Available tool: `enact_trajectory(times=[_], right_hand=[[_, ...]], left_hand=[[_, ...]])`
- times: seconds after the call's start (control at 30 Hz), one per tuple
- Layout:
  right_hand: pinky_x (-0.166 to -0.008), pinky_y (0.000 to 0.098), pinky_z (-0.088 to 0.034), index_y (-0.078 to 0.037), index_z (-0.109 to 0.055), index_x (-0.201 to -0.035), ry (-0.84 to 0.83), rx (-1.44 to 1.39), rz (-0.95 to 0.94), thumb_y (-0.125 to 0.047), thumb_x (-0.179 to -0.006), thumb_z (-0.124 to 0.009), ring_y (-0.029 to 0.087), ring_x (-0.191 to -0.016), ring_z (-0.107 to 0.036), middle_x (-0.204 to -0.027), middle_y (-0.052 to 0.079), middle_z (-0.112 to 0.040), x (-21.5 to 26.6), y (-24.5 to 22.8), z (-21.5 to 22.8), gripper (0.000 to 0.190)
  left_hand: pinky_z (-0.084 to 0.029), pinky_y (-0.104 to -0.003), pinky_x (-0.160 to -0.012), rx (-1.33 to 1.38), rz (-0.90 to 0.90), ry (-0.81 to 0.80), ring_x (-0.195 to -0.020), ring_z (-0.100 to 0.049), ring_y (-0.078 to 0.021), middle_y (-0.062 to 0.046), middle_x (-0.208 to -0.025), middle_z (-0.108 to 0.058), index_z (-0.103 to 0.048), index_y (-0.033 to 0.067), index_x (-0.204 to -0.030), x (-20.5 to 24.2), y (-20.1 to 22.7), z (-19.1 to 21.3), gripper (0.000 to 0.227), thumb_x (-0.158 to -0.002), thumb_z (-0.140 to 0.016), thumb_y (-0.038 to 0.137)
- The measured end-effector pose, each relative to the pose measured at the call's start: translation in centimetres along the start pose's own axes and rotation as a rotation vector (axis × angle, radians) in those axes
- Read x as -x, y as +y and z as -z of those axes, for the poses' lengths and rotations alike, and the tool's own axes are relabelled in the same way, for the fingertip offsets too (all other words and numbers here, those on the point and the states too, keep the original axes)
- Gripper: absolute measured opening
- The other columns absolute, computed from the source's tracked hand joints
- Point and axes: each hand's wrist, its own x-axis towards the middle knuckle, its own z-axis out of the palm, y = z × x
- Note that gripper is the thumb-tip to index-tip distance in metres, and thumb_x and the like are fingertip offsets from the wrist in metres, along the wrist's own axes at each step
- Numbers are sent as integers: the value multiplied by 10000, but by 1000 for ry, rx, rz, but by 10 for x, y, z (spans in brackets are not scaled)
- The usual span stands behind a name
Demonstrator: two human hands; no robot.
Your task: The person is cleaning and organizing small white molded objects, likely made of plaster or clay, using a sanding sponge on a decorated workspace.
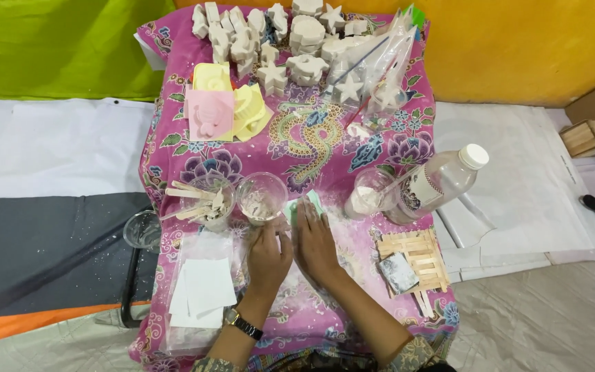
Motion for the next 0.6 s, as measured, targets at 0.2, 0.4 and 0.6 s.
enact_trajectory(times=[0.2, 0.4, 0.6], right_hand=[[-1146, 530, -355, -58, -497, -1500, 17, -43, 103, -152, -927, -587, 374, -1382, -502, -1461, 204, -560, 0, 19, 4, 588], [-1179, 489, -318, -133, -525, -1500, 36, -25, 148, -220, -946, -564, 299, -1432, -465, -1483, 115, -573, 2, 38, -1, 562], [-1166, 524, -319, -86, -486, -1511, 49, 26, 218, -345, -1018, -524, 343, -1420, -467, -1461, 165, -566, 0, 26, 14, 558]], left_hand=[[-532, -307, -620, 22, -17, 4, -638, -646, -232, -69, -632, -625, -626, 54, -836, -18, 20, 21, 42, -844, -608, 90], [-540, -306, -628, 57, -13, 3, -646, -656, -223, -60, -661, -648, -639, 62, -829, -27, 24, 26, 33, -841, -609, 67], [-542, -309, -630, 59, -7, -8, -652, -656, -239, -78, -663, -637, -637, 55, -818, -22, 20, 22, 31, -841, -624, 72]])
